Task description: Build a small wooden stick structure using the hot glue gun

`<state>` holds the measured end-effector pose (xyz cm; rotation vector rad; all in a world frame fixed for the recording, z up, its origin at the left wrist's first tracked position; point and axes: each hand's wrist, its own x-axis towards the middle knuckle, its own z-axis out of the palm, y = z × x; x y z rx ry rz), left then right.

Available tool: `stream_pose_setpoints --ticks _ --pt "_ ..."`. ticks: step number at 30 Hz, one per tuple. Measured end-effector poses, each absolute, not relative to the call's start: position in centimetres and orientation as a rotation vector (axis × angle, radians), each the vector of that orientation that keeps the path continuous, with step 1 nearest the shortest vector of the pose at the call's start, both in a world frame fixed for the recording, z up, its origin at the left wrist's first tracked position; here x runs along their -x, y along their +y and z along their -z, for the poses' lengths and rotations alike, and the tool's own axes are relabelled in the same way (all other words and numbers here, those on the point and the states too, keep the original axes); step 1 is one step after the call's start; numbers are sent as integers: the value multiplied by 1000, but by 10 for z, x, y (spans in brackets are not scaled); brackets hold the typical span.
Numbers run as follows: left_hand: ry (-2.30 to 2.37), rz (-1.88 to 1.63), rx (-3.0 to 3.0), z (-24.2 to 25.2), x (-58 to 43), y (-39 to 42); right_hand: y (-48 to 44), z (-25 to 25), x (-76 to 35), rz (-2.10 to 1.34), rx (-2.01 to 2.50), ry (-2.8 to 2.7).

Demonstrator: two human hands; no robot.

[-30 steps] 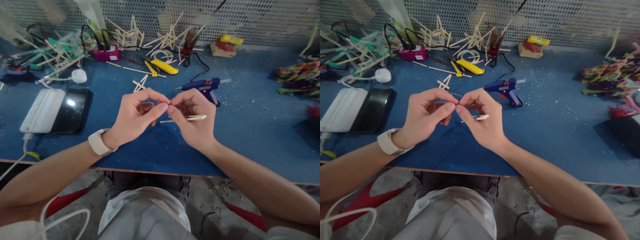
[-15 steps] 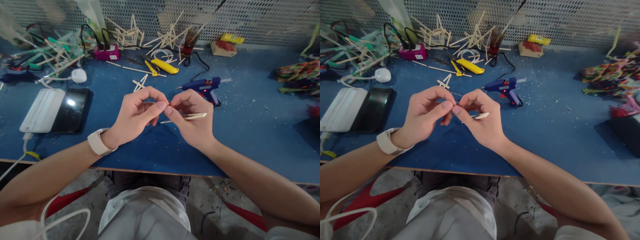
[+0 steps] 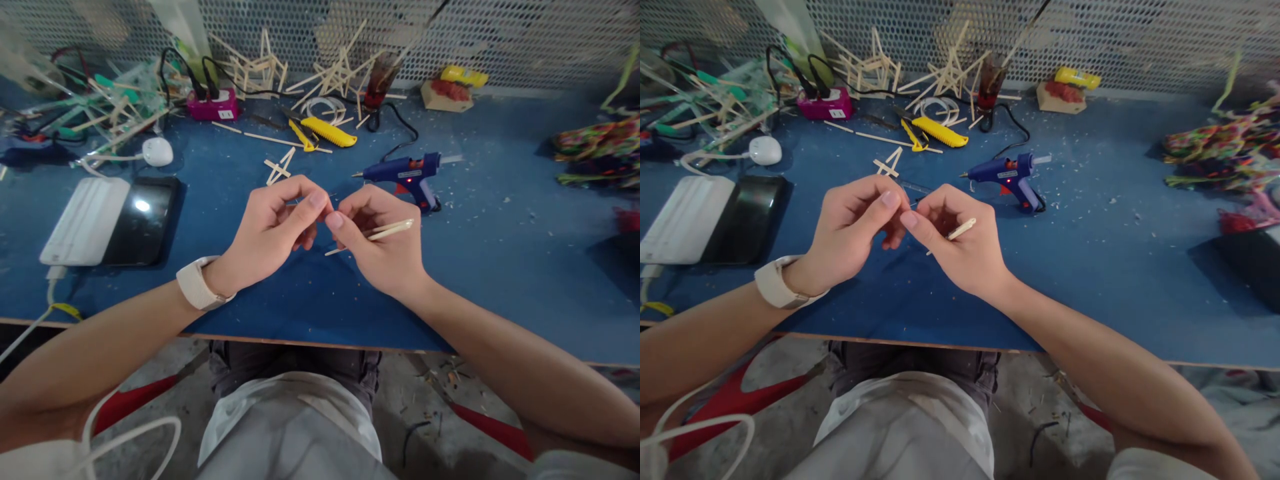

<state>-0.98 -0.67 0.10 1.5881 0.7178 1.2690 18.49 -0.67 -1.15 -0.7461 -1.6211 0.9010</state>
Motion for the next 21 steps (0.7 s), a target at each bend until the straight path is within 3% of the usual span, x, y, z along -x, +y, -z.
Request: stream_pose_setpoints --ticks 12,21 --pt "531 -1255 -1701 -8 11 -16 -10 15 -192 -175 601 -1717" --pt "549 -1197 -1746 -4 15 -18 -10 10 -196 -229 599 -1774"
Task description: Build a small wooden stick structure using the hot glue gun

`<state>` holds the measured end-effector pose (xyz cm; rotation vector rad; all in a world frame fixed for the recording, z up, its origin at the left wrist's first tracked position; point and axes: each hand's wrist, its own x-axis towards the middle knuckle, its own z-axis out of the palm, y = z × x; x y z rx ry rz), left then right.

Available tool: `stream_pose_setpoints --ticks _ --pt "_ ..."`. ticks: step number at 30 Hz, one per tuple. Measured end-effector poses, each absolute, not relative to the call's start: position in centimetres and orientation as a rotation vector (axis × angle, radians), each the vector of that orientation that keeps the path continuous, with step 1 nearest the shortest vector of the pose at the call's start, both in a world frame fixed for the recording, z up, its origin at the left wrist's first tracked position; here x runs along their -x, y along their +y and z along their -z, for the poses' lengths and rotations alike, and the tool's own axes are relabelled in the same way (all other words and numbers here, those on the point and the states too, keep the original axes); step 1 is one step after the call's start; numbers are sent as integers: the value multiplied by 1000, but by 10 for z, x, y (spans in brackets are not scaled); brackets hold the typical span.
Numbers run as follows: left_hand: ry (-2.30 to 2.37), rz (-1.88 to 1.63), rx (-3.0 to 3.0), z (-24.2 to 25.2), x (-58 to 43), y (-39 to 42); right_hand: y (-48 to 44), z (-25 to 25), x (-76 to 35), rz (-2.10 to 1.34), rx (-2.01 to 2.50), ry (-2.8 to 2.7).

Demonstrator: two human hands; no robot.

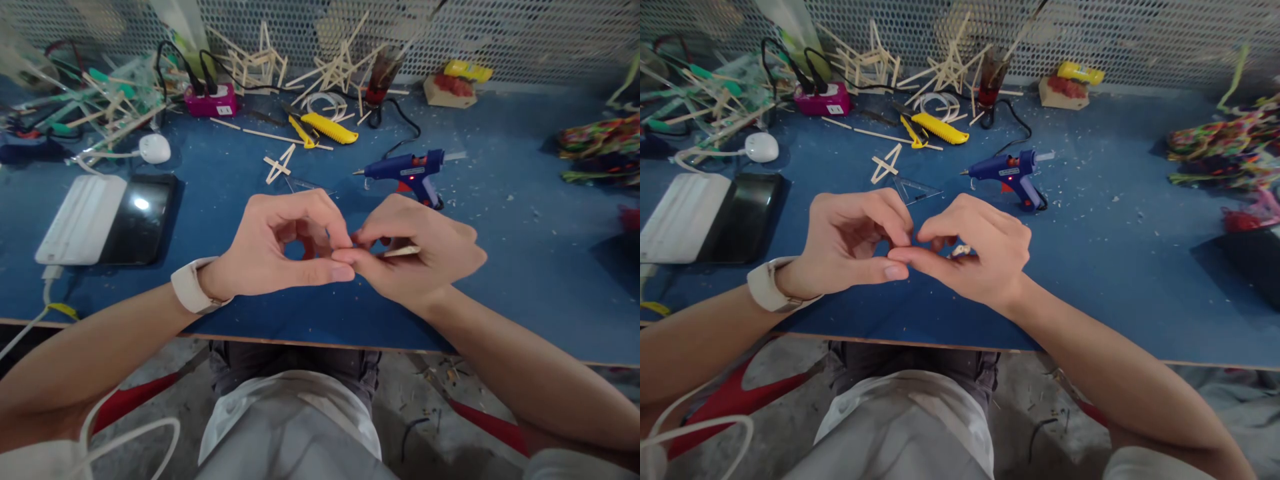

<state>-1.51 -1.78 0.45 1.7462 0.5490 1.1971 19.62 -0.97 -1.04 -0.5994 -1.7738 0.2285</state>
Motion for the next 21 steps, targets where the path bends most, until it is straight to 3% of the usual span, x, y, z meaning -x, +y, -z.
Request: stream_pose_setpoints --ticks 21 --pt "530 -1273 -1778 -6 14 -16 -13 5 -192 -329 634 -1779"
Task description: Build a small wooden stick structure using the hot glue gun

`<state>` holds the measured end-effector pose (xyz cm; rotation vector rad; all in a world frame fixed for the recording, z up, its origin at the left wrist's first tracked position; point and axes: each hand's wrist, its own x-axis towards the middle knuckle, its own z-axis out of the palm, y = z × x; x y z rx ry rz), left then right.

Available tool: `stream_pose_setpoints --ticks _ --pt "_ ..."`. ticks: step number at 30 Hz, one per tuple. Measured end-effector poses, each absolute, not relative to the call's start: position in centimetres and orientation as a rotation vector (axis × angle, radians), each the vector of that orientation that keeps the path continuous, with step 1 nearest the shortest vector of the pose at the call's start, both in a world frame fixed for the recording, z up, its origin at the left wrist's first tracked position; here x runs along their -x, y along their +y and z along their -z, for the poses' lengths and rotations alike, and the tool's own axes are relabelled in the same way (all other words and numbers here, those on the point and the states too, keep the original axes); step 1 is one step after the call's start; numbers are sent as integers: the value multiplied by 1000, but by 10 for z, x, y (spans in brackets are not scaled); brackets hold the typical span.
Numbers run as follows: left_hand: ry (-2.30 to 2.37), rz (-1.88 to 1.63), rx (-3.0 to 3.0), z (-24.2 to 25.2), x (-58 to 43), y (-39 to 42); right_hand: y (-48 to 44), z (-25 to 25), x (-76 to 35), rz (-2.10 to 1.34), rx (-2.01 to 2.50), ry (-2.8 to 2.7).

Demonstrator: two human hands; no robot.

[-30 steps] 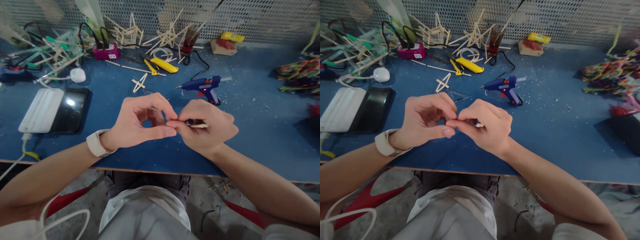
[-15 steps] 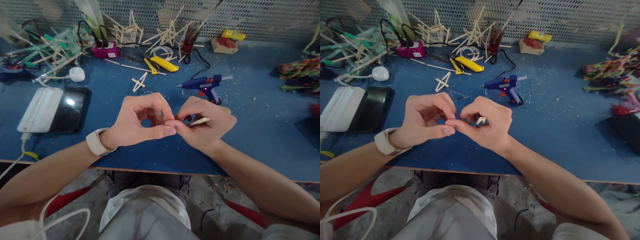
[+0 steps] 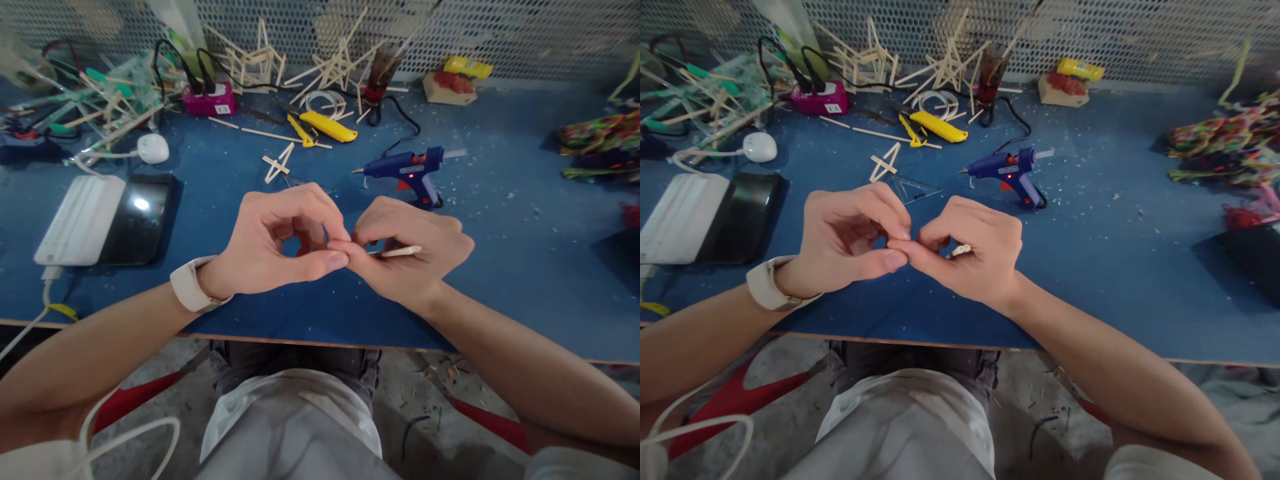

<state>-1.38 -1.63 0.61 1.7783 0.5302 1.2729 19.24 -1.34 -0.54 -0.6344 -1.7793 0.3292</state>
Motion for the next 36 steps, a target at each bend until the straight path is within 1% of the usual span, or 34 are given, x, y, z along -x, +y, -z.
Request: stream_pose_setpoints --ticks 9,14,21,36 --pt "590 -1266 -1830 -7 13 -16 -13 6 -195 -366 570 -1809" --pt "526 -1304 -1897 -6 15 -13 -13 4 -192 -390 486 -1777" --pt "461 -1327 -2000 -4 19 -8 -13 6 -192 -441 519 -1763" --pt "519 -1259 -1921 -5 20 -10 -14 6 -192 -565 602 -1712"
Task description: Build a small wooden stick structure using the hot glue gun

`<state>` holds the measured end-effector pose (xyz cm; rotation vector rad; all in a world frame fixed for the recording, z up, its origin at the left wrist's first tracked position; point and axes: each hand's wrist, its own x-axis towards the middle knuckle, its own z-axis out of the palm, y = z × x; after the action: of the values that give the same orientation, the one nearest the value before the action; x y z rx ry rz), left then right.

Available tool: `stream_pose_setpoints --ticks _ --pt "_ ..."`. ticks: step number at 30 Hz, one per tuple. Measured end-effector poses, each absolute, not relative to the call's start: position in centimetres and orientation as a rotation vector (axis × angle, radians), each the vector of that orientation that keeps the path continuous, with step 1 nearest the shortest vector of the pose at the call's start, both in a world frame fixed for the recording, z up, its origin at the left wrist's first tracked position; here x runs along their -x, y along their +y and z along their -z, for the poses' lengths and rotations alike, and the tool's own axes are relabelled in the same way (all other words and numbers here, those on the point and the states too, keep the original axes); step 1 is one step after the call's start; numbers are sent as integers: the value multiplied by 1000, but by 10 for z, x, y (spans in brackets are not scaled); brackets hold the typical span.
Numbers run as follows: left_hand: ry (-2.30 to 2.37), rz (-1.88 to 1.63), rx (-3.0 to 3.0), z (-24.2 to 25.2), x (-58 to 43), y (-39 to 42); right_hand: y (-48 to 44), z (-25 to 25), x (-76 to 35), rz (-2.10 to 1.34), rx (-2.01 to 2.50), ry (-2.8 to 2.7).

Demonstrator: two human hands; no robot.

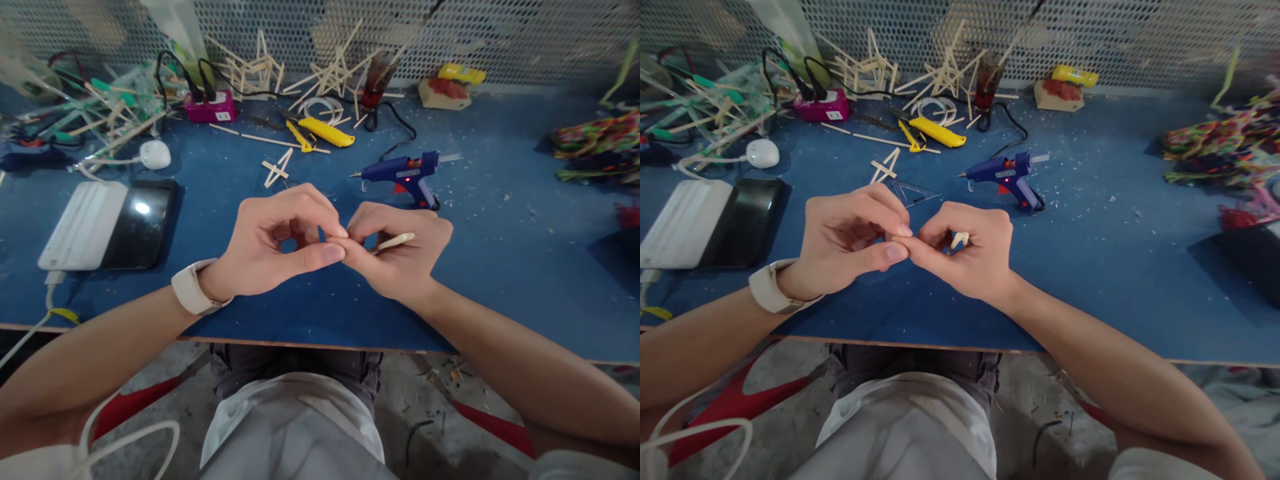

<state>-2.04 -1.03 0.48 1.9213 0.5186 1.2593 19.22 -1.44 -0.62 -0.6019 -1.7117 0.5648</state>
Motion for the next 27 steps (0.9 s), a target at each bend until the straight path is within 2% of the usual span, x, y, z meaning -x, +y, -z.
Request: stream_pose_setpoints --ticks 17,27 --pt "641 -1314 -1717 1 9 -13 -10 1 -193 -614 820 -1751" --pt "690 -1369 -1891 4 10 -13 -10 12 -188 -605 849 -1906"
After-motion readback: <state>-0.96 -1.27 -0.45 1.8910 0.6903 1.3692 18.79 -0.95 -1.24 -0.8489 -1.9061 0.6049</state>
